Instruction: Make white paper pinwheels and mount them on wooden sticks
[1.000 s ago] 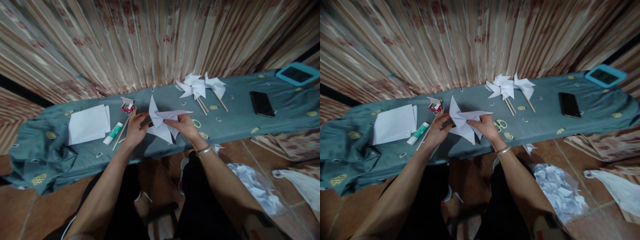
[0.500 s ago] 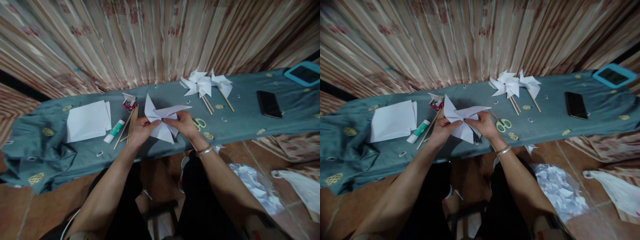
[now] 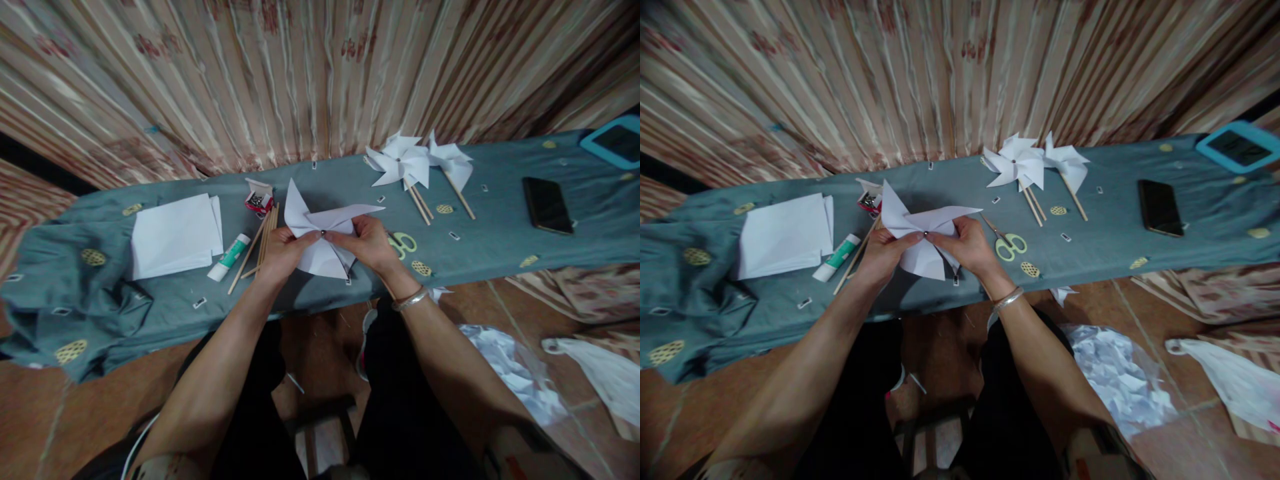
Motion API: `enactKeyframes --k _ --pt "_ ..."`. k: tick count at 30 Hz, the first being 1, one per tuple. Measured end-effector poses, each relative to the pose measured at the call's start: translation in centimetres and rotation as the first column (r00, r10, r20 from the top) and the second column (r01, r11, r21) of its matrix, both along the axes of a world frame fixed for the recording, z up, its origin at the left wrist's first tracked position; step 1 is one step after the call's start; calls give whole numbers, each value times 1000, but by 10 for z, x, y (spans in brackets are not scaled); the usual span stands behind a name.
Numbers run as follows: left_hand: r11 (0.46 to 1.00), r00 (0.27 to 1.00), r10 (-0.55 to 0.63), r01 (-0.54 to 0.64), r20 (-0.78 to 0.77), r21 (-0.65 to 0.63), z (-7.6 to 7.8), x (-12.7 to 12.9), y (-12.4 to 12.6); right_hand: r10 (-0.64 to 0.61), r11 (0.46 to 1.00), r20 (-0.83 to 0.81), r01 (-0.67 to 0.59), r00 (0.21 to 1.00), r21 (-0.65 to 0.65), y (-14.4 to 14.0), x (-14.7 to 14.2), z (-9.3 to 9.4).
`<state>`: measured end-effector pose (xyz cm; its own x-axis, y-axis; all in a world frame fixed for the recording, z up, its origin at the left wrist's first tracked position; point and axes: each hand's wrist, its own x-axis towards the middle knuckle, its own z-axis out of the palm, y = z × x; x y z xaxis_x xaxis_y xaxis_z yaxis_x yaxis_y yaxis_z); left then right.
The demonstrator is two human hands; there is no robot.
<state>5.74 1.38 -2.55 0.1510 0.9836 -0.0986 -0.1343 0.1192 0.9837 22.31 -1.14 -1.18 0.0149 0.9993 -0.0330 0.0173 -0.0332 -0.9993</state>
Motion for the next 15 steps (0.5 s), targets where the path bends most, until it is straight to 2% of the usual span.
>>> enactKeyframes --k 4,9,12,15 --pt "999 999 39 -38 33 -1 0 2 1 -25 999 -58 27 998 42 2 2 -5" --pt "996 990 93 -93 108 -12 0 5 4 -173 970 -50 179 984 167 3 8 -8" --pt "993 988 117 -117 97 -6 1 6 3 -325 909 110 278 939 309 -5 10 -2" --pt "993 990 118 -119 78 18 3 8 1 -437 836 357 226 826 501 -15 6 5"
